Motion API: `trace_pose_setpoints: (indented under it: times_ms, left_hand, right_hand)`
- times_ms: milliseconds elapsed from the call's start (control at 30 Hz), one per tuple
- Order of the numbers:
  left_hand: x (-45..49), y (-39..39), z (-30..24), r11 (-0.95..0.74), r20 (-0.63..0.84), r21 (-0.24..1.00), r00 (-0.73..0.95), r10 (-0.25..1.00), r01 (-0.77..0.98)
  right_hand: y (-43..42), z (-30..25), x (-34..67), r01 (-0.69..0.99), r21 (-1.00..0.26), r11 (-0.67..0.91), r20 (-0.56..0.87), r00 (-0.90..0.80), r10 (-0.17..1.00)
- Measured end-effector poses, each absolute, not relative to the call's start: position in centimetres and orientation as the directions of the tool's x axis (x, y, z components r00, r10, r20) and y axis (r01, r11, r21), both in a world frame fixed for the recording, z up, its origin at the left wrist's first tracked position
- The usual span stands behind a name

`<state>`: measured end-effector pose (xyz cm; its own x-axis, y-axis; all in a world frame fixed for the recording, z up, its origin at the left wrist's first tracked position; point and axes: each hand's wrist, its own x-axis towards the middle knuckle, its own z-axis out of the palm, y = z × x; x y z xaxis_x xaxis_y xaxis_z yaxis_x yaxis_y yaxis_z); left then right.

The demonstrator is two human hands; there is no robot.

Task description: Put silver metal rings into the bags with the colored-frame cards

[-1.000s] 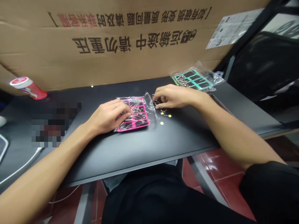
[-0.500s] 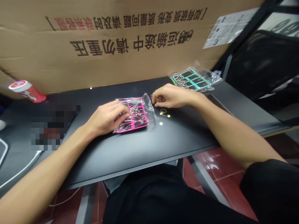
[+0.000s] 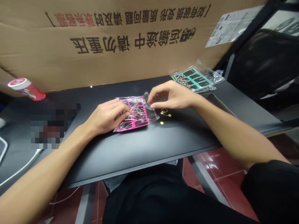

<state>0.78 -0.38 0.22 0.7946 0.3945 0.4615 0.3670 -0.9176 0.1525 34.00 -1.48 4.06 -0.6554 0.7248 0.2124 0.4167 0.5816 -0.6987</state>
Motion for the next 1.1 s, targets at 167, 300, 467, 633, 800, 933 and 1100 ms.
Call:
trace_pose_setpoints:
  times_ms: [167, 300, 467, 633, 800, 933, 1100]
  left_hand:
    - [0.7, -0.3, 0.1, -0.922, 0.468, 0.159, 0.796, 0.385, 0.353]
    - [0.7, -0.3, 0.2, -0.920, 0.460, 0.158, 0.798, 0.391, 0.359]
    - [0.7, -0.3, 0.2, -0.921, 0.449, 0.151, 0.805, 0.388, 0.359]
    - [0.7, -0.2, 0.1, -0.920, 0.452, 0.151, 0.803, 0.389, 0.361]
    - [0.7, -0.2, 0.1, -0.922, 0.455, 0.158, 0.803, 0.385, 0.353]
    - [0.7, -0.2, 0.1, -0.921, 0.450, 0.159, 0.804, 0.388, 0.355]
    - [0.7, -0.2, 0.1, -0.919, 0.445, 0.164, 0.805, 0.393, 0.358]
  right_hand:
    - [-0.2, 4.7, 36.6, 0.662, -0.492, 0.565, 0.024, -0.639, 0.769]
    - [0.3, 3.9, 37.1, 0.677, -0.460, 0.574, -0.106, -0.684, 0.722]
    - [0.2, 4.1, 36.7, 0.664, -0.540, 0.517, -0.189, -0.694, 0.694]
    - [-0.1, 4.7, 36.4, 0.690, -0.549, 0.472, -0.244, -0.672, 0.699]
    - [0.0, 4.6, 36.2, 0.714, -0.483, 0.507, -0.183, -0.649, 0.739]
    - [-0.1, 4.5, 36.0, 0.713, -0.449, 0.539, -0.120, -0.646, 0.754]
    - [-0.2, 4.2, 36.0, 0.695, -0.387, 0.606, -0.014, -0.662, 0.749]
